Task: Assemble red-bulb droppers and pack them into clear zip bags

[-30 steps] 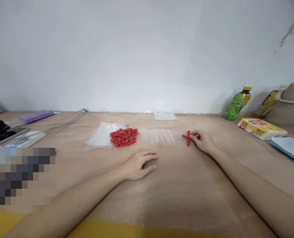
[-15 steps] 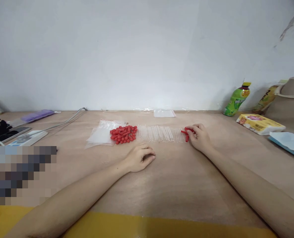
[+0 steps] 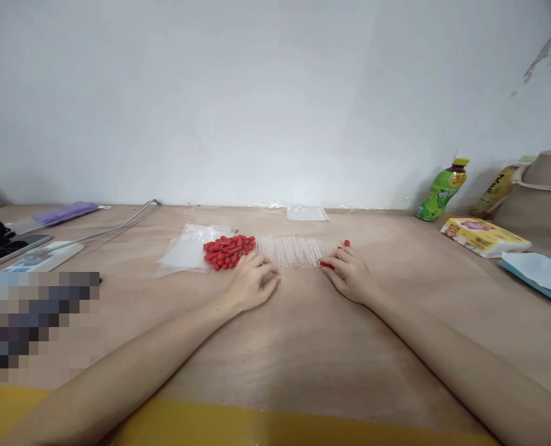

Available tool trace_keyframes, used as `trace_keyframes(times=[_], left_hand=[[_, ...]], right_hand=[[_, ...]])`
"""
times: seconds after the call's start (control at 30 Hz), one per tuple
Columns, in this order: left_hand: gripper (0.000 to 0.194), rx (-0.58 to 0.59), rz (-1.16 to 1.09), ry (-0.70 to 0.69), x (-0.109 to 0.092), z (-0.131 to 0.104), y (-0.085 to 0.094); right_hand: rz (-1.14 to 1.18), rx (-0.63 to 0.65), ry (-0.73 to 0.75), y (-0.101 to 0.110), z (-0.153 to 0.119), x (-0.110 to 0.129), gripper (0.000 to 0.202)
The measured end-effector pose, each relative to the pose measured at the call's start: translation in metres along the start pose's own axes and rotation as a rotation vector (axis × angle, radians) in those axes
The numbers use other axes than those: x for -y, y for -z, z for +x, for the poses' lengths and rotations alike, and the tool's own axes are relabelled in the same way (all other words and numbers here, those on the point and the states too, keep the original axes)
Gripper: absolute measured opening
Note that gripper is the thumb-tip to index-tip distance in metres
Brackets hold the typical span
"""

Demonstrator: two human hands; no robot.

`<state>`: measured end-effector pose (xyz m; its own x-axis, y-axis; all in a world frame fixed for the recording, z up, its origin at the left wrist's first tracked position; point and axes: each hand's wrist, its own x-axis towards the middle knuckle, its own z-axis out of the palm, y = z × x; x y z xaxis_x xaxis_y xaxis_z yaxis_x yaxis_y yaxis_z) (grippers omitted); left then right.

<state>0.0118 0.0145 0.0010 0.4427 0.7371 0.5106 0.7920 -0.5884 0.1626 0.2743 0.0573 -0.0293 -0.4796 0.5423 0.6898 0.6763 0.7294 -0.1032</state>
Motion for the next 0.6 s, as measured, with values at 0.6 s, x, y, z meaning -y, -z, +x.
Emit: trace_keyframes(times=[0.6], left_hand=[[0.038, 0.198, 0.415, 0.64, 0.013, 0.103, -0.035]], right_hand=[[0.046, -0.008, 0.0, 0.001, 0.0, 0.0, 0.017]])
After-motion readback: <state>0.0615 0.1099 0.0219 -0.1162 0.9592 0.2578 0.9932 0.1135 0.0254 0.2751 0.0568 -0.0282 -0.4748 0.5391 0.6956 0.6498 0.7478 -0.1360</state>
